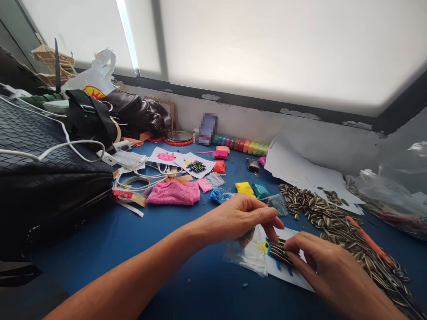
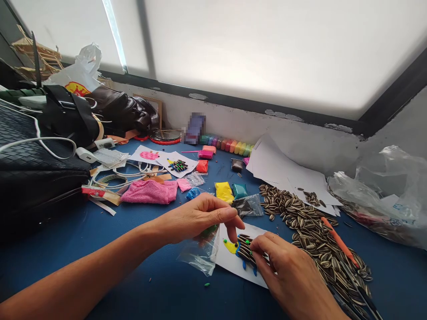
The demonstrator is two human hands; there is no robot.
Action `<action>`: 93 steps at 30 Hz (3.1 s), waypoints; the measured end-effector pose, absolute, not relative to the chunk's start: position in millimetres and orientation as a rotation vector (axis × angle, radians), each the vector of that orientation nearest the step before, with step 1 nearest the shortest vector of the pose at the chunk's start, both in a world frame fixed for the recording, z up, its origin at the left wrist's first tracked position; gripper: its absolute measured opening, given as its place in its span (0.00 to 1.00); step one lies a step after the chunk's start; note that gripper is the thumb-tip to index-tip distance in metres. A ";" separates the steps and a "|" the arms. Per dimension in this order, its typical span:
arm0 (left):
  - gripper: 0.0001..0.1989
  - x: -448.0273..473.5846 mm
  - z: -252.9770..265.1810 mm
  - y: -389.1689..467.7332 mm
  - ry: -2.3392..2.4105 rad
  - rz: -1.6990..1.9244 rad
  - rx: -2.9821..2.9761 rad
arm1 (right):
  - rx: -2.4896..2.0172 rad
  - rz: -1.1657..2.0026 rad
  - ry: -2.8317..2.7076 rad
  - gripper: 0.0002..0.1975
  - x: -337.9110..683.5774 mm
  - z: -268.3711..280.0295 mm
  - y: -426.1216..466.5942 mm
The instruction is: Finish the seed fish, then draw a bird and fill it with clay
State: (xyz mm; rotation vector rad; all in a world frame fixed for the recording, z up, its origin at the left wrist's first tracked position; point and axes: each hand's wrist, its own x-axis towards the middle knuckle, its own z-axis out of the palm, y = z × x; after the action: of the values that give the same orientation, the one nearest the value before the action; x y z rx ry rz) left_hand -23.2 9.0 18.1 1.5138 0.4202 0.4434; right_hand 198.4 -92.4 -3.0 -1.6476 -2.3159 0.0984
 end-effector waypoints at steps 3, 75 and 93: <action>0.21 -23.4 17.5 8.8 0.416 0.443 1.517 | -1.639 0.049 -2.321 0.07 196.8 -1.3 -92.9; 0.32 -15.7 9.3 -9.8 0.250 0.150 1.559 | -1.656 0.435 -1.764 0.19 169.9 13.2 -104.3; 0.30 -20.4 12.9 -1.2 0.330 0.256 1.602 | -1.488 0.092 -2.027 0.05 193.2 21.3 -103.1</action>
State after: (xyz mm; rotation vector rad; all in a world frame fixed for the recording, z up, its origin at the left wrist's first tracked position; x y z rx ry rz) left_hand -20.4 -1.2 12.9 1.6025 0.3298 0.2556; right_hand 193.2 -103.1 21.3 -1.4884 -2.0269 0.0918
